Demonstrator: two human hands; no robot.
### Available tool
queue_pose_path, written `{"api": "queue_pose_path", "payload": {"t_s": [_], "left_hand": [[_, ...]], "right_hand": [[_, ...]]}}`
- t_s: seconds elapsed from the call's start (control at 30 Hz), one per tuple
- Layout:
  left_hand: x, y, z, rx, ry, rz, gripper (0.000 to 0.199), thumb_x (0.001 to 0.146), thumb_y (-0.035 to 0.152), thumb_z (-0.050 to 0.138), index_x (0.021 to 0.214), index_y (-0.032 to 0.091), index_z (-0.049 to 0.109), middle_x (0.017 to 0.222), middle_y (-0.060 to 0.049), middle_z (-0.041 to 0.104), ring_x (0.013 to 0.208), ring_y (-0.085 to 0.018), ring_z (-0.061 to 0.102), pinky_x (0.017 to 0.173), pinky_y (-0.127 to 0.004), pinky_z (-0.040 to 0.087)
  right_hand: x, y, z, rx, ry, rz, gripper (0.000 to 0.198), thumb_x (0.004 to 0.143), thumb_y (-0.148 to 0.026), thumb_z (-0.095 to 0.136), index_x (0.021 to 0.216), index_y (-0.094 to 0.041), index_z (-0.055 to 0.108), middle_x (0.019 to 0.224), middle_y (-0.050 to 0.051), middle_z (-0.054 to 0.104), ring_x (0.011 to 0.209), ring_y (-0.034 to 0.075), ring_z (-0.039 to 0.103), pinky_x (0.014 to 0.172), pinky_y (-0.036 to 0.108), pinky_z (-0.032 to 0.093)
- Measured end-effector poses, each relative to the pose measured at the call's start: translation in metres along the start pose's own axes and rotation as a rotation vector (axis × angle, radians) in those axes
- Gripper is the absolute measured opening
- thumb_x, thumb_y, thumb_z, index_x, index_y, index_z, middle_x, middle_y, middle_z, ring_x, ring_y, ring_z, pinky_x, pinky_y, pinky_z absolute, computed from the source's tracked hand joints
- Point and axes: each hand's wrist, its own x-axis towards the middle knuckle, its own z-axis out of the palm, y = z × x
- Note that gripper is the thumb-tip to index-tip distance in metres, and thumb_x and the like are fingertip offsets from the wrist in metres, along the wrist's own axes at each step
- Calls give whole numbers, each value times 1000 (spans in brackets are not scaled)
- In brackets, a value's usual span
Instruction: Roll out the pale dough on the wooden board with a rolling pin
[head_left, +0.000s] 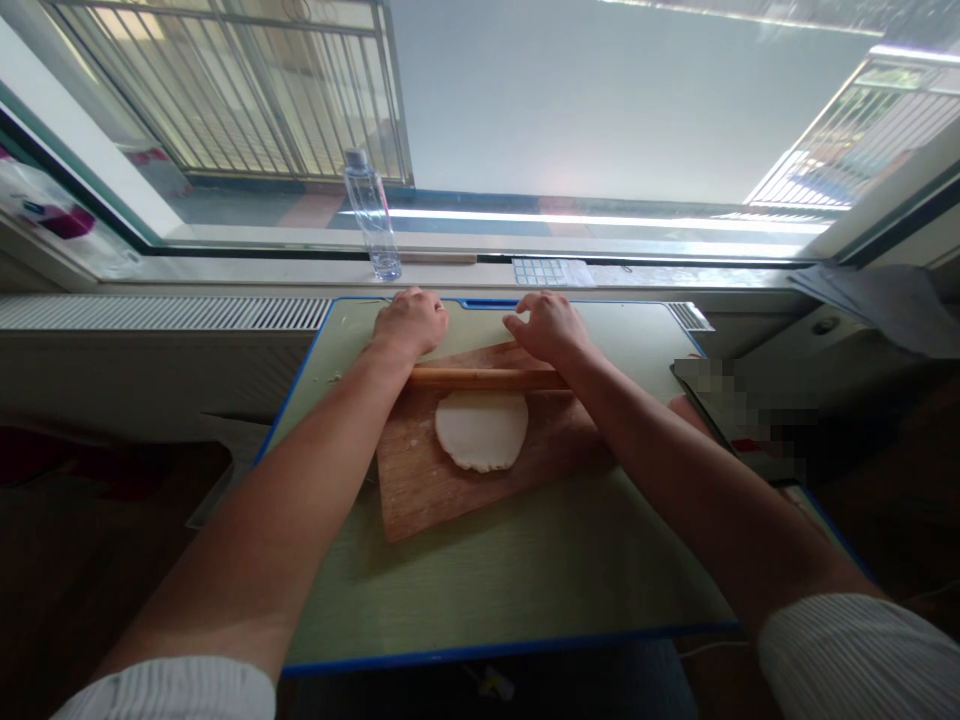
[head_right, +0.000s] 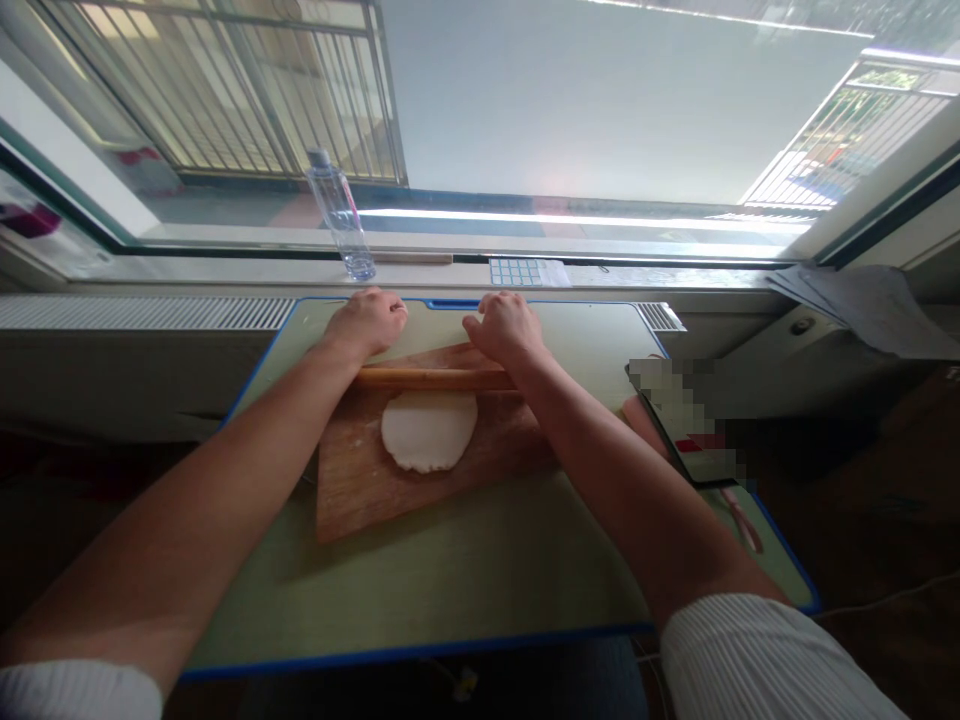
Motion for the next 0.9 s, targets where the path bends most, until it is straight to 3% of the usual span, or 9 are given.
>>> {"api": "queue_pose_path", "payload": {"t_s": [0.9], "left_hand": [[-42, 6, -12, 38, 18, 15, 41, 102, 39, 48, 129, 26, 77, 141, -15, 71, 137, -34, 61, 114, -50, 52]], "right_hand": [[-33, -6, -5, -94, 8, 44, 49, 101, -50, 60, 136, -18, 73, 141, 18, 71, 133, 37, 60, 113, 51, 45]]}}
